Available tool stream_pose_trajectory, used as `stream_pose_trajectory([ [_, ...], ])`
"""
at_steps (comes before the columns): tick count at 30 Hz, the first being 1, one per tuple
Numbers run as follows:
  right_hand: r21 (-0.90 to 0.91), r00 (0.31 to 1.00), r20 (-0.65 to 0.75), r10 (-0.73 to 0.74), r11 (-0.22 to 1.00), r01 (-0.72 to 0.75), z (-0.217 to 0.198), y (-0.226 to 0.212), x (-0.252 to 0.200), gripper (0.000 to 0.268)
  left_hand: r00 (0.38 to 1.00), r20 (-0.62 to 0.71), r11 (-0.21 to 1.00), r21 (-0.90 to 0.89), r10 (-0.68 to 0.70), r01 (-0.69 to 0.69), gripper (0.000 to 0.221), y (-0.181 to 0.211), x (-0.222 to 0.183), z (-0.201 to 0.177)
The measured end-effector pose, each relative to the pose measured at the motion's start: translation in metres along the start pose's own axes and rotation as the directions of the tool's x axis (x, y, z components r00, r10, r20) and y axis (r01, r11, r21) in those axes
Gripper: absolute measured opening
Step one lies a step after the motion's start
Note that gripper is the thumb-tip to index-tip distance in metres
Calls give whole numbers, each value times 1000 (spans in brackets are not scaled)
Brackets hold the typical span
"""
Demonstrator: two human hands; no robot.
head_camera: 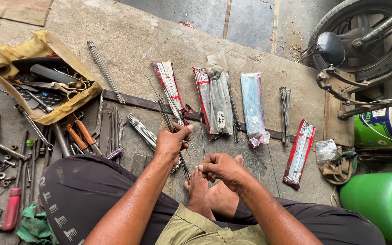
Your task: The person sorts and examines bicycle spokes by hand, picking up the metal rods, checking the threaded ends, and grouping them together on the floor.
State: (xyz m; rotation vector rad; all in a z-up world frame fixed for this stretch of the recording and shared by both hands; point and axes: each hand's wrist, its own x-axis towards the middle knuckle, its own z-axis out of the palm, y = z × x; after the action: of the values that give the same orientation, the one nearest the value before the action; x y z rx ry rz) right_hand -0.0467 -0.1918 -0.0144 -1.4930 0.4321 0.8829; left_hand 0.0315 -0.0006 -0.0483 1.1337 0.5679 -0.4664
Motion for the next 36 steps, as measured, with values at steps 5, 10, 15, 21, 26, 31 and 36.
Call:
stream_pose_trajectory([
  [5, 5, 999, -43, 9, 1000, -9, -7, 5, 5, 18, 980, 137, 990, 23, -143, 141, 11, 12, -8, 4],
  [10, 37, 999, -43, -12, 999, 14, -12, 4, 2, 17, 967, 226, 992, 51, -120, 112, 12, 7, -9, 5],
  [15, -149, 995, -96, -18, 989, 4, -1, -10, -3, 20, 996, 78, 998, 47, -34, 30, 19, -2, -6, 4],
  [21, -446, 979, -172, -109, 895, 21, -6, 4, 8, 29, 1000, -27, 1000, 15, 8, -8, 21, -1, 1, -1],
  [26, -815, 886, -356, -296, 563, -140, -37, 36, 42, 26, 998, 2, 998, -41, -55, 55, 20, -6, 3, 1],
  [31, -865, 862, -314, -397, 495, -86, -43, 43, 60, 30, 993, 37, 993, 42, -113, 111, 20, -10, 8, -3],
  [36, -220, 896, -329, -298, 947, 234, -30, 0, 72, 37, 946, 246, 976, 107, -209, 188, 20, -21, 3, 4],
])
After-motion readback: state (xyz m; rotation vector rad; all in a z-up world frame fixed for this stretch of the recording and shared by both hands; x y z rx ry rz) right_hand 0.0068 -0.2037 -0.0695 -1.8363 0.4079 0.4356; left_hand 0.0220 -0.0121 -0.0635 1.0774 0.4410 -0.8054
